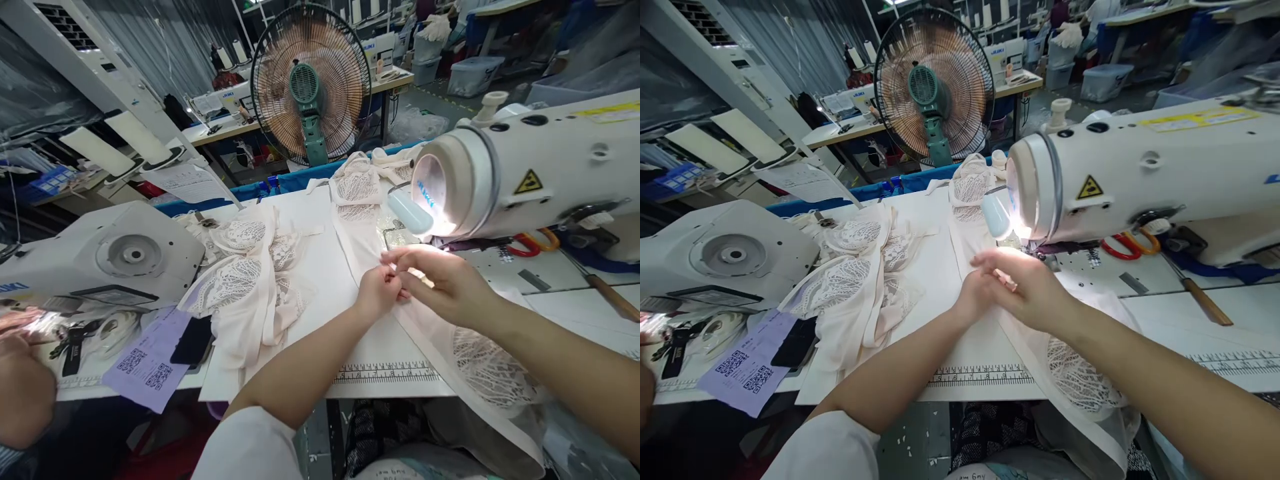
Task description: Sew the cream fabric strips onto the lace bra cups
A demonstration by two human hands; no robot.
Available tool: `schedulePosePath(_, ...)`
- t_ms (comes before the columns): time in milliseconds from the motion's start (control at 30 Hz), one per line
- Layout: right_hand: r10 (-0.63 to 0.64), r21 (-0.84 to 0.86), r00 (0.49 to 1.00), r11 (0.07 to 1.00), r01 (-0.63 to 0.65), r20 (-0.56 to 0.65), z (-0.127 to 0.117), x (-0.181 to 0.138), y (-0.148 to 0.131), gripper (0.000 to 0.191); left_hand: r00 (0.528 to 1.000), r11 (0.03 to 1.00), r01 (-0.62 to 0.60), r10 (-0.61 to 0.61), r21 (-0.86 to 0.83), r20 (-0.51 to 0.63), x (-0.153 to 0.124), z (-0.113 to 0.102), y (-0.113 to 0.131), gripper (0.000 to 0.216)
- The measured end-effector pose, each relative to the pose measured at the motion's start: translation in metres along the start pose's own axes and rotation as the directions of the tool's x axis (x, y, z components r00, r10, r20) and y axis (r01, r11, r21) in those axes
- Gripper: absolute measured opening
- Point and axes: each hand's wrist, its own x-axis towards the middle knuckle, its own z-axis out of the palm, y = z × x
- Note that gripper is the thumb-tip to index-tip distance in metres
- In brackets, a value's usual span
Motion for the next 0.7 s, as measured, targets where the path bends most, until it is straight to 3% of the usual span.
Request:
schedulePosePath(67,-0.142,-0.223,0.989,0.964,0.147,0.038,-0.006,-0.005,-0.009,0.019,1.000,0.999,-0.013,0.012,0.033,0.019,-0.001,-0.002,0.000,0.016)
schedulePosePath(167,-0.066,-0.458,0.988,0.881,0.122,0.137,-0.018,-0.038,-0.003,0.028,0.998,0.982,0.023,-0.032,0.189,0.045,-0.005,-0.010,0.003,0.048)
schedulePosePath(233,0.007,-0.594,0.980,0.796,0.116,0.201,-0.023,-0.075,0.012,0.035,0.992,0.896,0.060,-0.104,0.440,0.076,-0.010,-0.020,0.008,0.059)
schedulePosePath(300,-0.011,-0.652,0.968,0.737,0.178,0.251,-0.022,-0.117,0.026,0.043,0.980,0.755,0.073,-0.176,0.652,0.094,-0.016,-0.030,0.015,0.061)
schedulePosePath(400,0.034,-0.627,0.981,0.773,0.096,0.192,-0.011,-0.169,0.028,0.025,0.965,0.606,0.080,-0.246,0.792,0.090,-0.023,-0.038,0.026,0.064)
schedulePosePath(533,0.035,-0.446,0.969,0.891,0.082,0.247,0.004,-0.197,-0.007,0.033,0.959,0.387,0.074,-0.280,0.919,0.041,-0.026,-0.033,0.036,0.073)
schedulePosePath(700,0.055,-0.253,0.953,0.967,0.024,0.299,-0.016,-0.219,-0.037,0.023,0.976,0.170,0.083,-0.215,0.982,-0.045,-0.026,-0.028,0.036,0.071)
